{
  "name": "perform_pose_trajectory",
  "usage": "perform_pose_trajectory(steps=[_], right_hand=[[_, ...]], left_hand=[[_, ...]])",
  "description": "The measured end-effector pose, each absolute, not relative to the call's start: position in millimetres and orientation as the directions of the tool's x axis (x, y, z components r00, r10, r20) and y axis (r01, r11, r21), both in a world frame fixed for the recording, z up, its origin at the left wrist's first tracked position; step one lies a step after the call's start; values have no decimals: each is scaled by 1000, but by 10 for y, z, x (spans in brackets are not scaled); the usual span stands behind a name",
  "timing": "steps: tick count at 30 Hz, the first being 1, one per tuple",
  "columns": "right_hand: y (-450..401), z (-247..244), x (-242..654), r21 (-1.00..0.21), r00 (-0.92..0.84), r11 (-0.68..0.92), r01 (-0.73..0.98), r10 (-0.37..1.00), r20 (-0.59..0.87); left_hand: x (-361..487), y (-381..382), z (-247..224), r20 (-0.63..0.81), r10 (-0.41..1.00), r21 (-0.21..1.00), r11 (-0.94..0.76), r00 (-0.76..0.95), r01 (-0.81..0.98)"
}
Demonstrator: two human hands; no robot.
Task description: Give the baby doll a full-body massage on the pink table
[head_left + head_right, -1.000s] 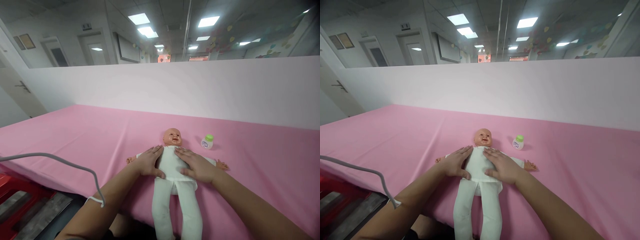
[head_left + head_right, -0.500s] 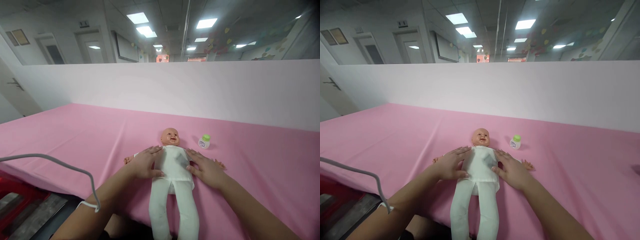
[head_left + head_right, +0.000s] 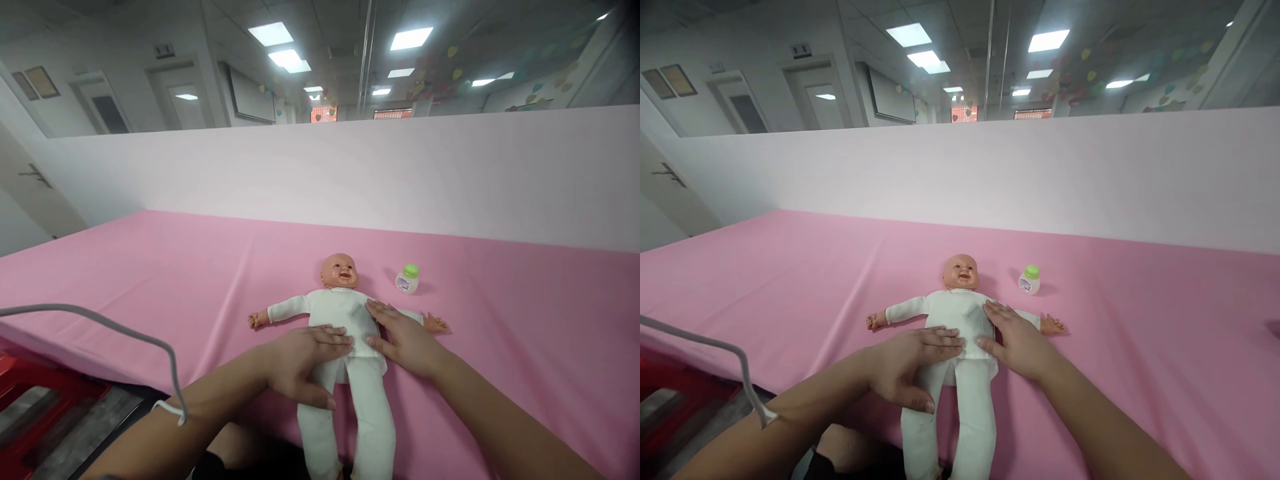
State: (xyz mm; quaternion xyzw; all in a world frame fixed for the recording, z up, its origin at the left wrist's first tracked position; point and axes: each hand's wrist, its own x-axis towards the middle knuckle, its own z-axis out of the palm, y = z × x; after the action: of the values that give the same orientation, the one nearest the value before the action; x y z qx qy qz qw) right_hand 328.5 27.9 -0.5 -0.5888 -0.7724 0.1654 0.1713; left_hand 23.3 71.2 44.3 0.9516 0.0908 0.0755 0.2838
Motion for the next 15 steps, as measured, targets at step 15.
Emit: perform_pose_trajectory(steps=[15], right_hand=[[304, -16, 3318, -471, -244, 236, 850, 969, 45]], left_hand=[[315, 1515, 284, 22, 500, 362, -811, 866, 459]])
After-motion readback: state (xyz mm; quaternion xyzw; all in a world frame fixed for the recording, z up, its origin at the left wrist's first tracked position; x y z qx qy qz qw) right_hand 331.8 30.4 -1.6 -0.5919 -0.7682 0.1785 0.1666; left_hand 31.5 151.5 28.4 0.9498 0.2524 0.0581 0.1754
